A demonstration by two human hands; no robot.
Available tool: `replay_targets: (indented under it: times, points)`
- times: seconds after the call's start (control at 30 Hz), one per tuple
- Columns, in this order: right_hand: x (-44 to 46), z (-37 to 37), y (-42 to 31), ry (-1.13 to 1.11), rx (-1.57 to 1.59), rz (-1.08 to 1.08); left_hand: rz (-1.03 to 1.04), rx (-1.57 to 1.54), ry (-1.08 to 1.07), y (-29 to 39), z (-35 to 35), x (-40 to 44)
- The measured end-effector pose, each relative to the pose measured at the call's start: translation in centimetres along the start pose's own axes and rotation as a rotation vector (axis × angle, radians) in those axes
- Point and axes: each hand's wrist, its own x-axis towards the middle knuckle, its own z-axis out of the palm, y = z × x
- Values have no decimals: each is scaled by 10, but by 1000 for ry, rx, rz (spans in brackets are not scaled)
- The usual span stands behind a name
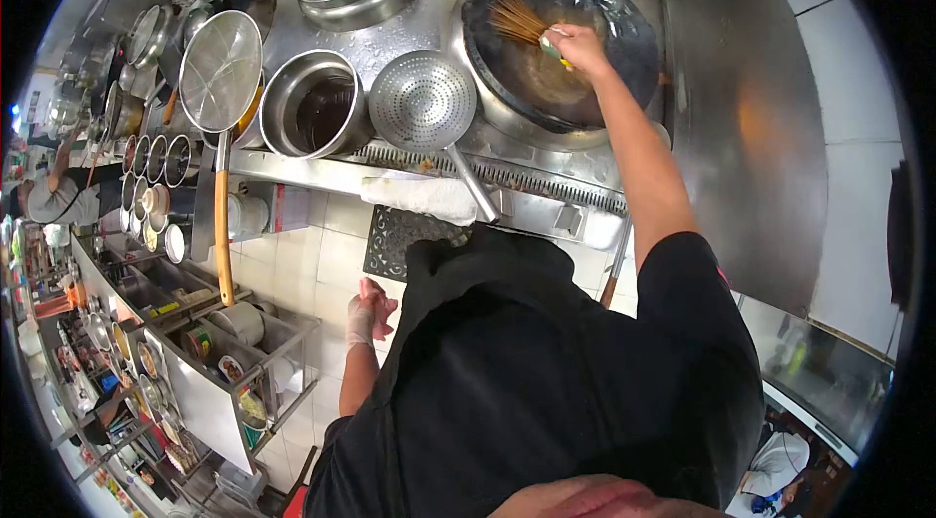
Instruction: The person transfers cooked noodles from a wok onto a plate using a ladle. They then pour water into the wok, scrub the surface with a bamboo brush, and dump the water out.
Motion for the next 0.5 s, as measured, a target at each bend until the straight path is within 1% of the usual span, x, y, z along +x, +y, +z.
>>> replay_targets:
  times: [0.03,0.07,0.1,0.13,0.17,0.23,0.27,0.3,0.33,0.37,0.4,0.43,0.47,0.5]
  points:
    - [3,-5,2,-97,-34,-119,-39,37,17,0,-4,-1]
    - [1,-20,9,-181,-107,-95,37,-68,1,-4,-4,-2]
    - [-29,-46,-14,-268,-185,-69,109,-176,-15,-5,6,-13]
    - [-41,-63,-27,-352,-267,-49,186,-288,-32,-5,17,-18]
    - [-24,-67,-17,-365,-235,-23,49,-96,125,-23,1,-4]
    - [4,-66,18,-381,-152,51,-63,48,139,-81,-27,16]
    - [5,-50,11,-270,-77,-23,-100,114,139,-88,-27,27]
    - [19,-28,16,-159,1,13,-158,591,242,-66,-11,6]
    - [17,1,8,39,105,44,-35,206,224,-120,-27,41]
    - [25,18,10,95,120,30,-28,347,207,-111,-31,41]
    - [19,15,7,23,96,-2,-23,488,191,-93,-33,35]
    - [5,8,0,-48,71,-32,49,249,109,-70,-21,17]
    - [-9,3,-1,-118,41,-59,116,8,24,-32,10,-19]
    - [-17,-8,21,-160,-26,-229,182,-238,-64,-11,31,-36]
